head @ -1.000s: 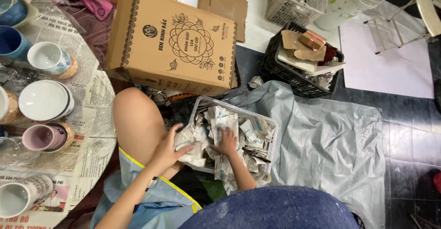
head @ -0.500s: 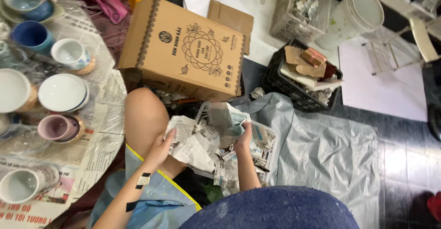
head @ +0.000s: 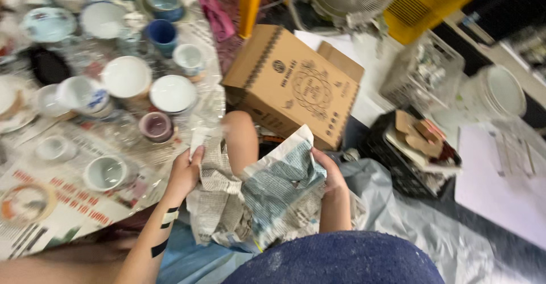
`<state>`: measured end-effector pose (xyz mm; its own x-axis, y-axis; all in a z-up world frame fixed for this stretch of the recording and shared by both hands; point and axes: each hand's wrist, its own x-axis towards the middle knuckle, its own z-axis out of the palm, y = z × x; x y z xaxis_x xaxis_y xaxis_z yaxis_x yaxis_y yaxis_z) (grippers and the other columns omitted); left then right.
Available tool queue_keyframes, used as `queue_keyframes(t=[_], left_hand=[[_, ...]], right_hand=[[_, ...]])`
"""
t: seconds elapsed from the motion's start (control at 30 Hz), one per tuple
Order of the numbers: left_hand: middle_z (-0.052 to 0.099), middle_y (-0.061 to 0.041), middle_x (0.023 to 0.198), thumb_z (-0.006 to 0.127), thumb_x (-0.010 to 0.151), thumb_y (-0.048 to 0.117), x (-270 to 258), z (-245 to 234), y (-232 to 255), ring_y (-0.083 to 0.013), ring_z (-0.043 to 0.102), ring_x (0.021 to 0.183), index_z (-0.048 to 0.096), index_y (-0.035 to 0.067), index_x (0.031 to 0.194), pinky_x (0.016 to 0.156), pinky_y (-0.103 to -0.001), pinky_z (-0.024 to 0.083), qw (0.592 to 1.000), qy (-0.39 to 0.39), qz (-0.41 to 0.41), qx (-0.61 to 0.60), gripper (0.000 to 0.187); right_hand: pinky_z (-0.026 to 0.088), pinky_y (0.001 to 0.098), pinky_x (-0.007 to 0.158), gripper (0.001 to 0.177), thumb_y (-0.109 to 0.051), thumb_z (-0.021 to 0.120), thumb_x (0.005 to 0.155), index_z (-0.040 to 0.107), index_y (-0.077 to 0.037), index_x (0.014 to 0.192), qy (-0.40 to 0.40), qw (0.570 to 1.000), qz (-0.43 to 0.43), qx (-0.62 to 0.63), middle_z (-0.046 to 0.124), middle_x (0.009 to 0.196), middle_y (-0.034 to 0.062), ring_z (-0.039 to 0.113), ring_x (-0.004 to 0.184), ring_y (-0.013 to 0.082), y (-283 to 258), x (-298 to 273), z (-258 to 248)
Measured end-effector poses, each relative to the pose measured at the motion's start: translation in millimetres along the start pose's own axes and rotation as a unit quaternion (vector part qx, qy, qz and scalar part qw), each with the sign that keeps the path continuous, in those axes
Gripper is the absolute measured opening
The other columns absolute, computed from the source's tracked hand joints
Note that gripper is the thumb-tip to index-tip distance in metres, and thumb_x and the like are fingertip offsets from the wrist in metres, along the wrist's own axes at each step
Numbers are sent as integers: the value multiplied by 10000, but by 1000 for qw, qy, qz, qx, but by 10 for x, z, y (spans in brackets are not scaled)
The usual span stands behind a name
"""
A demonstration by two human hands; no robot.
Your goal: The person sits on the floor and wraps small ceramic items, such as cups and bowls, in newspaper. They fold the paper around each item and secure it with clear tape, then place the wrapped items into a nearby plastic basket.
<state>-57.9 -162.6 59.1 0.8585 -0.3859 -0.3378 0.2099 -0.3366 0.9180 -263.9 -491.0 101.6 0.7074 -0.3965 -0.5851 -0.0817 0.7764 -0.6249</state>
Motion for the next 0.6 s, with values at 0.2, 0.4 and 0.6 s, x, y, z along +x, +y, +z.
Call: queue_keyframes(t=[0.2, 0.4, 0.6], left_hand=[[712, -182, 787, 584, 1038, 325, -275, -520, 272, -167, 633, 592, 705, -6, 1122, 623, -350, 496, 992, 90, 55, 64, 362], [768, -77, 867, 627, 959, 276, -582, -955, 424, -71, 615, 712, 695, 49, 1167, 638, -284, 487, 989, 25, 145, 11, 316], [768, -108, 929, 821, 832, 356, -732, -973, 561, -181, 701, 742, 762, 65, 1048, 686, -307, 522, 983, 50, 99, 144, 367]], right_hand=[[457, 265, 1020, 469, -280, 701, 878, 683, -63, 1293, -146, 933, 10, -330, 736, 1241, 17, 640, 1162, 140, 278, 625, 991], [499, 295, 945, 435, -327, 699, 931, 719, 1, 1215, -105, 947, 97, -288, 740, 1140, 92, 675, 1029, 194, 1088, 1144, 1471], [544, 313, 869, 450, -375, 720, 979, 703, 12, 1209, -213, 927, 162, -261, 715, 1100, 103, 660, 956, 193, 1726, 1284, 1727]])
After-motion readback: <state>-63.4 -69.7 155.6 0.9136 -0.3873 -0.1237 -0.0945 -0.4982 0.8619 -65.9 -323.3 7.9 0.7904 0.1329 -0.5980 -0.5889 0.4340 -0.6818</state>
